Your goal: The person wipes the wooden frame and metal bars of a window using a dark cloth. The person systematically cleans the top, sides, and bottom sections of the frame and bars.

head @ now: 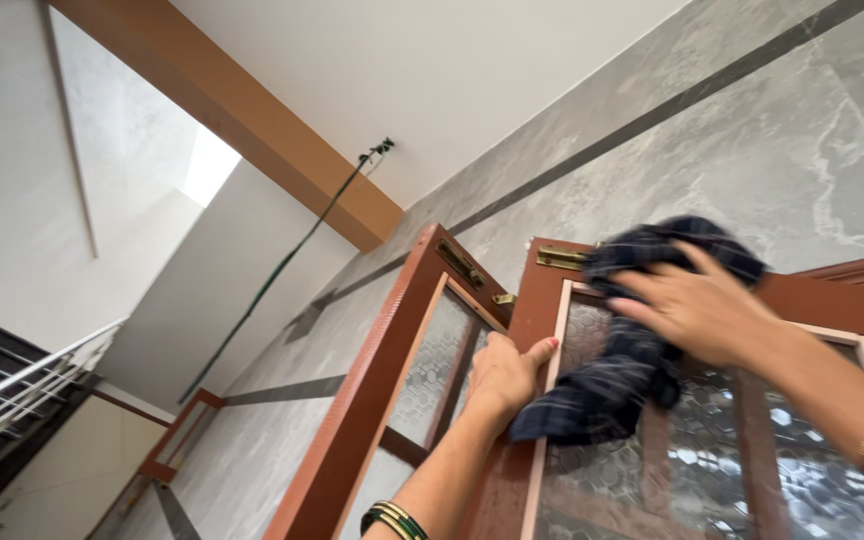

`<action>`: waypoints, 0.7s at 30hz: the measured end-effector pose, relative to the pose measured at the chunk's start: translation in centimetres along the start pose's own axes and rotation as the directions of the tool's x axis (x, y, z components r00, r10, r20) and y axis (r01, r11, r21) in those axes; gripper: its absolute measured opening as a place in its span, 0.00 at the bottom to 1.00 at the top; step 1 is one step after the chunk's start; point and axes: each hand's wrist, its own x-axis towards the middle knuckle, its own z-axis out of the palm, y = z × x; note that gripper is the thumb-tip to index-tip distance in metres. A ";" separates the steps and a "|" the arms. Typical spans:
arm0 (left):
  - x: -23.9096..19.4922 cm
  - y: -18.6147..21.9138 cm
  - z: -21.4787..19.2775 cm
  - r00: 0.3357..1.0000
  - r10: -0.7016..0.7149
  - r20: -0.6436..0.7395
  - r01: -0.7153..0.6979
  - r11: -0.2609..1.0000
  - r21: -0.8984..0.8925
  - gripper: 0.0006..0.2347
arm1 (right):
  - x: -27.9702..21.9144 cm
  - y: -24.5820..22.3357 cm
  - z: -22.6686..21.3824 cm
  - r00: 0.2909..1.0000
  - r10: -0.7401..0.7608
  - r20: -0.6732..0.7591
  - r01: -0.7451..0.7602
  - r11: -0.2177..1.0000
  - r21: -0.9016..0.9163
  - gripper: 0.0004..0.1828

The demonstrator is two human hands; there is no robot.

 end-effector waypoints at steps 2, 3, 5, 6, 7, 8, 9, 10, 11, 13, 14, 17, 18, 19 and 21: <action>-0.1 0.4 -0.1 1.000 0.006 0.002 -0.006 1.000 0.016 0.34 | -1.9 1.5 0.1 0.998 0.042 -0.042 -0.039 0.998 0.054 0.39; -0.1 0.4 -0.2 1.000 0.006 0.008 -0.007 1.000 0.023 0.34 | -2.2 1.4 0.1 0.996 0.062 -0.066 -0.057 0.995 0.086 0.40; -0.1 0.8 -0.3 1.000 0.015 0.005 -0.016 0.999 0.029 0.34 | -1.6 0.0 0.1 0.986 0.047 -0.158 -0.042 0.998 0.036 0.38; -0.2 1.0 -0.2 1.000 0.024 -0.004 -0.024 0.999 0.029 0.34 | -0.9 -1.2 0.0 0.978 0.039 -0.203 -0.038 0.999 0.010 0.36; -0.3 1.2 -0.4 0.999 0.031 -0.020 -0.030 0.999 0.029 0.33 | 0.9 -3.3 -0.1 0.984 0.063 -0.164 -0.063 0.998 0.005 0.33; -0.4 1.5 -0.5 0.999 0.028 -0.023 -0.027 0.998 0.049 0.34 | 2.3 -5.0 -0.2 0.988 0.087 -0.124 -0.088 0.996 0.001 0.30; -0.6 1.6 -0.5 1.000 0.019 -0.025 -0.017 0.997 0.070 0.34 | 3.3 -6.5 -0.1 0.982 0.077 -0.172 -0.061 0.994 0.091 0.29; -0.9 1.7 -0.6 1.000 0.009 -0.027 -0.006 0.996 0.092 0.34 | 4.1 -7.6 0.0 0.973 0.071 -0.220 -0.031 0.983 0.180 0.29; -1.1 1.9 -0.7 0.999 0.008 -0.038 -0.005 0.997 0.082 0.33 | 4.8 -8.3 -0.1 0.960 0.073 -0.269 0.001 0.964 0.266 0.29; -1.6 2.2 -1.2 0.998 0.008 -0.058 -0.005 0.998 0.058 0.32 | 5.2 -8.0 -0.6 0.956 0.015 -0.294 0.084 0.944 0.320 0.28; -1.7 2.2 -1.7 0.999 0.002 -0.049 0.000 1.000 0.029 0.32 | 5.1 -7.4 -0.9 0.951 -0.015 -0.308 0.126 0.931 0.343 0.27; -1.6 2.3 -2.0 1.000 -0.013 -0.011 0.012 0.998 -0.069 0.31 | 3.9 -4.5 -2.5 0.982 -0.064 -0.177 0.143 0.866 0.479 0.24; -1.4 2.2 -2.1 1.000 -0.015 -0.011 0.014 0.995 -0.097 0.30 | 3.9 -4.1 -3.5 0.976 -0.044 -0.214 0.136 0.887 0.441 0.22; -1.4 1.7 -1.9 1.000 -0.027 -0.008 0.026 0.992 -0.123 0.30 | 3.7 -4.8 -4.1 0.970 -0.027 -0.243 0.127 0.904 0.408 0.21; -0.4 0.7 -1.3 1.000 -0.019 0.007 0.020 0.985 -0.170 0.28 | 4.0 -6.6 -5.6 0.966 -0.025 -0.255 0.116 0.932 0.345 0.17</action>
